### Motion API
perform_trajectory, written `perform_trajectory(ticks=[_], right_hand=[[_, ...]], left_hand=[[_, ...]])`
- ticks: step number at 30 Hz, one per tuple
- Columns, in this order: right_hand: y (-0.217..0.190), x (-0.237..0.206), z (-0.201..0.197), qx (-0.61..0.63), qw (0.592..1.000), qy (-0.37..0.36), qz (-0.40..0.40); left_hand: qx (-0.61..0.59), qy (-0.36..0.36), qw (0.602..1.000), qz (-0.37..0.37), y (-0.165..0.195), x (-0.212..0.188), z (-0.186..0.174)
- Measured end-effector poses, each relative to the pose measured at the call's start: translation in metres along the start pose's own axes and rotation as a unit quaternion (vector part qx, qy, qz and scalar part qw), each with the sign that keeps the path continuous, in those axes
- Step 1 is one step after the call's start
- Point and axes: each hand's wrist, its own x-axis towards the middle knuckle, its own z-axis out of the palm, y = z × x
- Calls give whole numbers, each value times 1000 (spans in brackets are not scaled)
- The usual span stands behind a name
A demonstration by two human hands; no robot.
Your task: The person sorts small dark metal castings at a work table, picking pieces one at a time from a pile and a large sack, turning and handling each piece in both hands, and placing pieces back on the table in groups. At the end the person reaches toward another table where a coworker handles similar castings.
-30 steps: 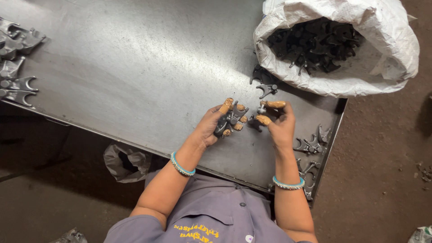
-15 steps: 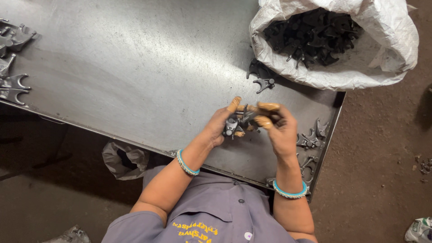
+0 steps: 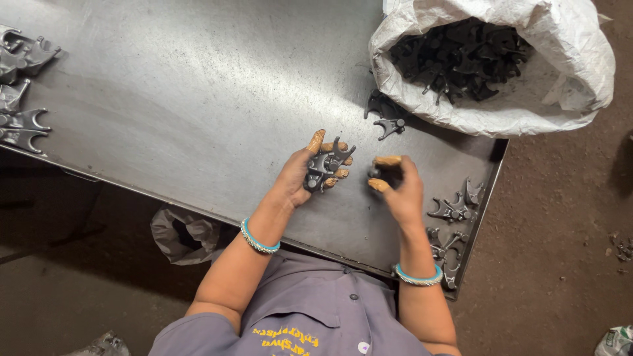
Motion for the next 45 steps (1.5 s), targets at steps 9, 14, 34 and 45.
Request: perform_trajectory(ticks=[9, 14, 34, 45], right_hand=[[15, -25, -39, 373, 922, -45, 92], [6, -15, -50, 352, 915, -82, 180], [27, 73, -121, -224, 966, 2, 131], [19, 130, -108, -189, 979, 29, 72]], left_hand=[[20, -36, 999, -29, -4, -2, 9], [40, 2, 998, -58, -13, 6, 28], [743, -64, 384, 545, 6, 97, 159], [757, -51, 261, 597, 50, 164, 197]])
